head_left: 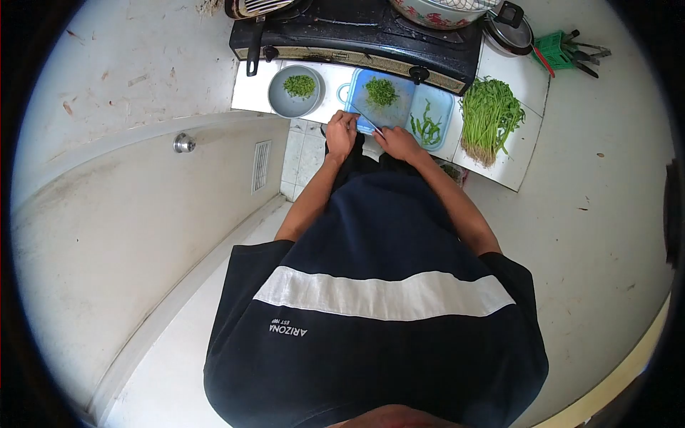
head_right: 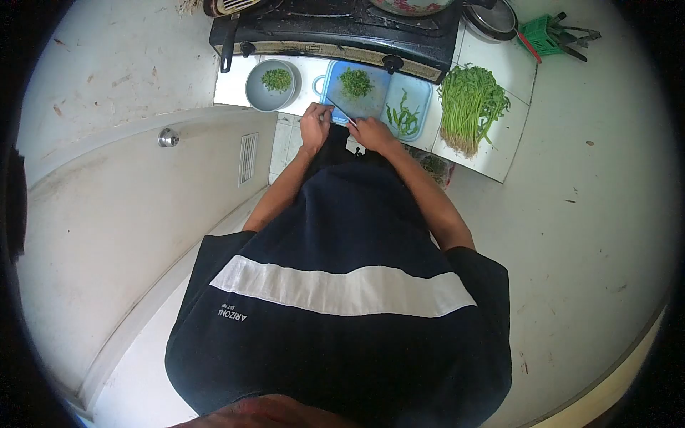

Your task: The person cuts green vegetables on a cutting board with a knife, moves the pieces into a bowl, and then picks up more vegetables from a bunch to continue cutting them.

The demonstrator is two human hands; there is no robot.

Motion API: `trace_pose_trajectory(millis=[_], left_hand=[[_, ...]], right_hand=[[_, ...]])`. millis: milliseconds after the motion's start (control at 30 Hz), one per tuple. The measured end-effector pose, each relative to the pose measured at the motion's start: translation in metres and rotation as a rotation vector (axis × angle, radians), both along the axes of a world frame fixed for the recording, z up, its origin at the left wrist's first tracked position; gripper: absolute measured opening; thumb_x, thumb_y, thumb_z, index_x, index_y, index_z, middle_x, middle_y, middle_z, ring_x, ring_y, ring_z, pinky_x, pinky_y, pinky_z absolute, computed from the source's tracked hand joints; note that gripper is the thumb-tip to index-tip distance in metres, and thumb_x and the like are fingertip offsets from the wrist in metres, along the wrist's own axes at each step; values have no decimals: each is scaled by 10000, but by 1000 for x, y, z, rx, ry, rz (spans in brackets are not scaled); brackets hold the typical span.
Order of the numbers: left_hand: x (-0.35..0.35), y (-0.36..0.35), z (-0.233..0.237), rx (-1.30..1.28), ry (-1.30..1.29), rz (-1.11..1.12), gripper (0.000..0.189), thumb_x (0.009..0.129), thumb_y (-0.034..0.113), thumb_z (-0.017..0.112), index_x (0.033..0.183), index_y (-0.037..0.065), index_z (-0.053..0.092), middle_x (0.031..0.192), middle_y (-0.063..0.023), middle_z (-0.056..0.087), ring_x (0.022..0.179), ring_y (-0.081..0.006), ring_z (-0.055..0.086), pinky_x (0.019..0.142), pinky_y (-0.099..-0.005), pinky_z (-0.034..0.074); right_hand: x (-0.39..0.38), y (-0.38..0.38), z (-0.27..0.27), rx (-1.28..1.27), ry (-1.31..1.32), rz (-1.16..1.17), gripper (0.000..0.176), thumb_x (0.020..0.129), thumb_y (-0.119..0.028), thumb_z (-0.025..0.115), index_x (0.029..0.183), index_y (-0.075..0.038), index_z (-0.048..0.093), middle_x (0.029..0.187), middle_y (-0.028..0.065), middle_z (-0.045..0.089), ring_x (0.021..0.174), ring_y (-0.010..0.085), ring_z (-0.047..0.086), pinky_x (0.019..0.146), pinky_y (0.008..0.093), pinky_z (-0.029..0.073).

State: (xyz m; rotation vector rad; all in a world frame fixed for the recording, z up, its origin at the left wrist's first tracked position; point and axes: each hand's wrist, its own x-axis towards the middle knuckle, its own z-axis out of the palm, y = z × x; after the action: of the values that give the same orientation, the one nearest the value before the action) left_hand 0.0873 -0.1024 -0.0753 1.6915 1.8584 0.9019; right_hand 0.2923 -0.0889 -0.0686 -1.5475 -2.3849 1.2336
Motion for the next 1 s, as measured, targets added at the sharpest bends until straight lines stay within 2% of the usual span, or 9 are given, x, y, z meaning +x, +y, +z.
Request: trace_pose_trajectory(millis=[333, 500, 600, 700, 933, 1000], left_hand=[[0, -2, 1, -97, -52, 35, 123, 892, 59, 673, 974, 44, 764, 870, -146, 666, 840, -356, 660, 784, -445, 526], [-2, 1, 1, 0, 46, -39, 112, 880, 58, 679, 954, 41, 761, 854, -147, 651, 863, -355, 653, 790, -451, 524], [-3, 1, 0, 11, 72, -67, 106, 867, 46, 685, 942, 31, 758, 842, -153, 641, 850, -360, 649, 786, -451, 525], [-4, 1, 0, -4, 70, -74, 140, 882, 62, 693, 996, 17, 763, 882, -159, 666, 850, -366, 662, 787, -455, 527], [-3, 0, 3, -54, 80, -66, 122, 879, 54, 700, 980, 9, 753, 906, -163, 669, 865, -364, 667, 793, -448, 534], [-4, -1, 2, 12, 60, -77, 111, 886, 48, 693, 972, 14, 754, 913, -159, 676, 870, -357, 671, 794, -448, 538]], right_hand=[[10, -8, 7, 5, -45, -45, 537, 1058, -456, 504, 942, 26, 711, 796, 318, 683, 793, 502, 687, 763, 569, 557], [7, -8, 15, 28, -26, -71, 516, 1057, -440, 513, 953, 29, 699, 779, 308, 683, 781, 508, 685, 754, 567, 558], [6, -14, 12, 38, -45, -18, 533, 1066, -449, 478, 986, 18, 722, 834, 287, 710, 815, 474, 711, 769, 552, 577], [3, -17, 5, 66, -5, -29, 503, 1057, -427, 513, 963, 33, 693, 780, 302, 686, 761, 503, 685, 743, 559, 563], [-8, -10, 3, 76, 1, -20, 487, 1056, -416, 515, 955, 28, 689, 788, 297, 691, 767, 492, 693, 740, 567, 565], [-3, -12, 3, 86, 11, -7, 489, 1056, -417, 514, 954, 29, 687, 788, 296, 691, 771, 491, 696, 740, 569, 566]])
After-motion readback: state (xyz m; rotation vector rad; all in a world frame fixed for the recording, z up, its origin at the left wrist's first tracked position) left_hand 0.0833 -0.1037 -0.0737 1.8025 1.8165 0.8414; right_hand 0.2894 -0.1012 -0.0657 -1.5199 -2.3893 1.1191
